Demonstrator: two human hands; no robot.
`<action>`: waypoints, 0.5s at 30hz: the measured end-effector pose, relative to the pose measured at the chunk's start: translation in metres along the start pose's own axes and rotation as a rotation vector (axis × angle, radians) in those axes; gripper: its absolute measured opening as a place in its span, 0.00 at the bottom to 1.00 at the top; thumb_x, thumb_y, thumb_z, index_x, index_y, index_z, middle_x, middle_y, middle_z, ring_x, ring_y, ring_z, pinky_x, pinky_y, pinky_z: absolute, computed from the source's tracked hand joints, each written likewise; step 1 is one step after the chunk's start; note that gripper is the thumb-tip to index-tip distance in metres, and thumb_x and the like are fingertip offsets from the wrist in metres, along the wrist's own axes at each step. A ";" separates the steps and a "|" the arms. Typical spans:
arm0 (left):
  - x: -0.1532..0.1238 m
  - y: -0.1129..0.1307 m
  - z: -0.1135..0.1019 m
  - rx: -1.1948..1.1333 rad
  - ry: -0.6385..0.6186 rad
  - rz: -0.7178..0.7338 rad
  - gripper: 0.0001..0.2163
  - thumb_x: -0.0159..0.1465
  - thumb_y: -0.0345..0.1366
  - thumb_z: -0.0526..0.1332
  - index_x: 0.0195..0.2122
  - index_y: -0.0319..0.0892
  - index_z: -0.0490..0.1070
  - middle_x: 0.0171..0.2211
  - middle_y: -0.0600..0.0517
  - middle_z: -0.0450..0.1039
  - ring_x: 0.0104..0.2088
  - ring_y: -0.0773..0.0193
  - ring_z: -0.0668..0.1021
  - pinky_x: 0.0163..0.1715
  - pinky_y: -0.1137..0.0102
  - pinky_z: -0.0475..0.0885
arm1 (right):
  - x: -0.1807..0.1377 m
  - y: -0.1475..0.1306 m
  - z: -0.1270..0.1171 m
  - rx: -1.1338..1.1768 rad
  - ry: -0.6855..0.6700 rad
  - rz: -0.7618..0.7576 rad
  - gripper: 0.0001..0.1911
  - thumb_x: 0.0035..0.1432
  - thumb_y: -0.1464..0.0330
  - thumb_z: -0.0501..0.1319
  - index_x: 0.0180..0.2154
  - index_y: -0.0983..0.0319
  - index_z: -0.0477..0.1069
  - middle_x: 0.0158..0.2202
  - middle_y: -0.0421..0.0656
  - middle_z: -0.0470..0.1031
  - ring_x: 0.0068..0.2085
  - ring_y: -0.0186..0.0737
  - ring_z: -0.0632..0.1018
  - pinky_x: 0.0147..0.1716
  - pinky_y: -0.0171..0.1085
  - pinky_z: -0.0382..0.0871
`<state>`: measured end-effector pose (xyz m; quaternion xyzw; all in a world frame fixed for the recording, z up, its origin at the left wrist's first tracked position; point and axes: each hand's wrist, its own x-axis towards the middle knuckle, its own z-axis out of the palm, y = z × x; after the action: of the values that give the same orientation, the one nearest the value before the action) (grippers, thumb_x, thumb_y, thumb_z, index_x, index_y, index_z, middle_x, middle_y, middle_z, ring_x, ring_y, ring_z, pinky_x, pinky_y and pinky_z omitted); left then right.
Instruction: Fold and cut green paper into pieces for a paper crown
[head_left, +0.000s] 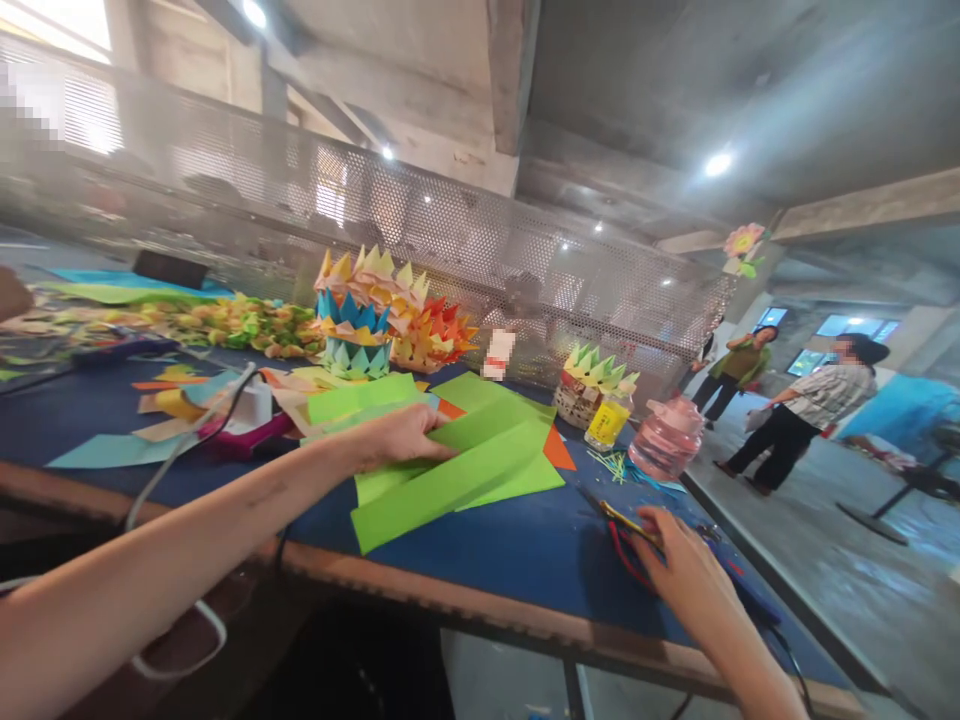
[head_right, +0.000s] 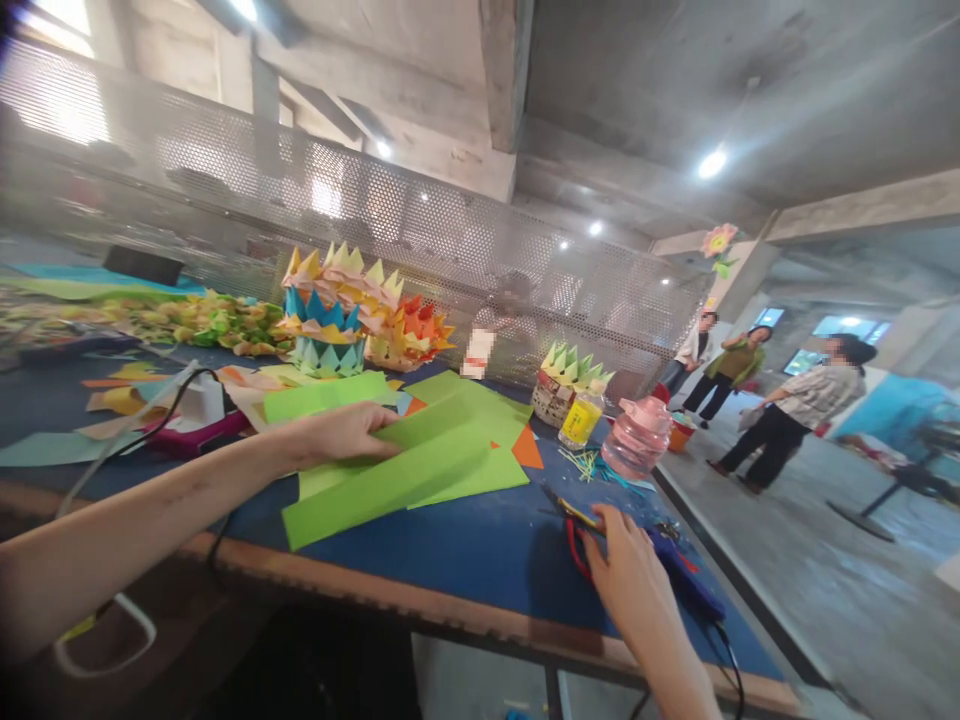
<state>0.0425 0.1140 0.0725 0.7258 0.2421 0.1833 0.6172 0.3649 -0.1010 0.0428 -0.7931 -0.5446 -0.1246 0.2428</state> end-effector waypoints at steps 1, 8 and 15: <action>0.001 -0.002 -0.004 -0.097 0.020 -0.027 0.20 0.45 0.44 0.72 0.37 0.40 0.78 0.30 0.50 0.81 0.27 0.58 0.80 0.27 0.70 0.72 | 0.000 0.012 0.001 -0.047 -0.059 0.024 0.17 0.54 0.63 0.54 0.44 0.62 0.68 0.39 0.51 0.77 0.40 0.54 0.78 0.41 0.50 0.69; 0.003 -0.006 -0.001 -0.256 0.009 -0.116 0.26 0.37 0.47 0.75 0.35 0.38 0.77 0.27 0.47 0.80 0.28 0.53 0.80 0.26 0.65 0.74 | 0.009 0.016 0.006 -0.171 -0.186 0.106 0.23 0.50 0.71 0.54 0.50 0.66 0.65 0.40 0.51 0.76 0.40 0.48 0.79 0.41 0.43 0.69; -0.011 -0.019 0.001 -0.037 0.082 -0.098 0.24 0.43 0.45 0.71 0.40 0.40 0.72 0.32 0.49 0.80 0.31 0.53 0.80 0.28 0.66 0.73 | 0.018 0.006 -0.006 -0.149 -0.219 0.225 0.28 0.45 0.67 0.59 0.51 0.66 0.65 0.27 0.44 0.76 0.28 0.49 0.78 0.29 0.40 0.66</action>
<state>0.0317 0.1094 0.0539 0.6933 0.2990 0.1870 0.6284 0.3775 -0.0912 0.0543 -0.8736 -0.4650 -0.0496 0.1349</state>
